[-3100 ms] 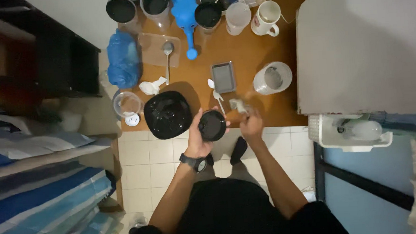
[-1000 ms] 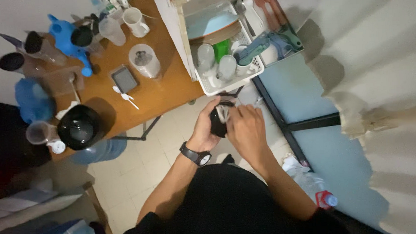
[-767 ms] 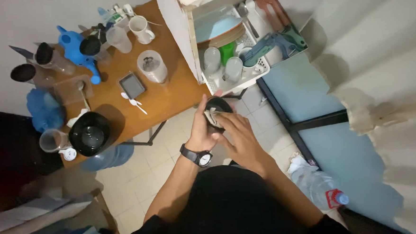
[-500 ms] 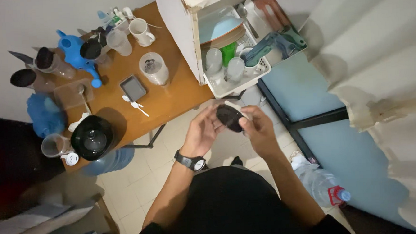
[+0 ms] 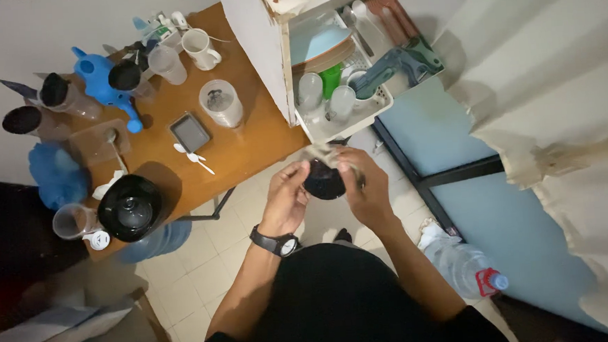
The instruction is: Cleaning a small black object with a white cloth
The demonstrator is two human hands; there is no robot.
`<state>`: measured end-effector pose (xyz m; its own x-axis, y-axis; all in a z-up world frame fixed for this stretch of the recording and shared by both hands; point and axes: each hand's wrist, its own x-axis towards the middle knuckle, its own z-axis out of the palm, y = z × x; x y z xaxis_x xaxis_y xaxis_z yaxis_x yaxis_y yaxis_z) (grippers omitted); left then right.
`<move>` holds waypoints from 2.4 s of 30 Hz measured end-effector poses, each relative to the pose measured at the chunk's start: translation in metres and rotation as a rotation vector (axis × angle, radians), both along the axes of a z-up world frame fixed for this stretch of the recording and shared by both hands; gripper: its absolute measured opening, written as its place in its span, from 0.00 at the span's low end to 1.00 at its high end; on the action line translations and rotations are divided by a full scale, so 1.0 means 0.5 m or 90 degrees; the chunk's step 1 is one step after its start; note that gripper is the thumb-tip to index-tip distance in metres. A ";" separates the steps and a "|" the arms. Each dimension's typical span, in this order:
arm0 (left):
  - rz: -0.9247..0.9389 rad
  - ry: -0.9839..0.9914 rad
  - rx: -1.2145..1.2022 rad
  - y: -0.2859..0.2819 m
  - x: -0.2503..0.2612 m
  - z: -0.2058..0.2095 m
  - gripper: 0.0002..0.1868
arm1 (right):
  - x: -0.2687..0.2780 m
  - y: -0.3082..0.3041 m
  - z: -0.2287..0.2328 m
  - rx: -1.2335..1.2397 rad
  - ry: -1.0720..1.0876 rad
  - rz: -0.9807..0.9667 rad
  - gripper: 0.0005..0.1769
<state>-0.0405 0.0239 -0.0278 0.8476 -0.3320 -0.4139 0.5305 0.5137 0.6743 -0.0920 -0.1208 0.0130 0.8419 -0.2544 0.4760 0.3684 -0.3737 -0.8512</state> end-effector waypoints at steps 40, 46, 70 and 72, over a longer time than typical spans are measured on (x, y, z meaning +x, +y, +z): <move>0.168 0.129 -0.031 -0.018 0.037 -0.101 0.07 | 0.033 0.022 -0.095 0.089 0.296 -0.216 0.17; 0.300 0.118 -0.017 -0.030 0.046 -0.092 0.10 | 0.017 0.084 -0.125 -0.224 -0.188 -0.100 0.10; 0.141 0.137 -0.072 0.017 0.031 -0.058 0.09 | 0.052 0.047 -0.051 0.210 0.171 -0.132 0.06; 0.143 0.082 0.097 0.009 0.012 0.049 0.25 | 0.039 0.067 -0.033 0.086 0.080 -0.129 0.08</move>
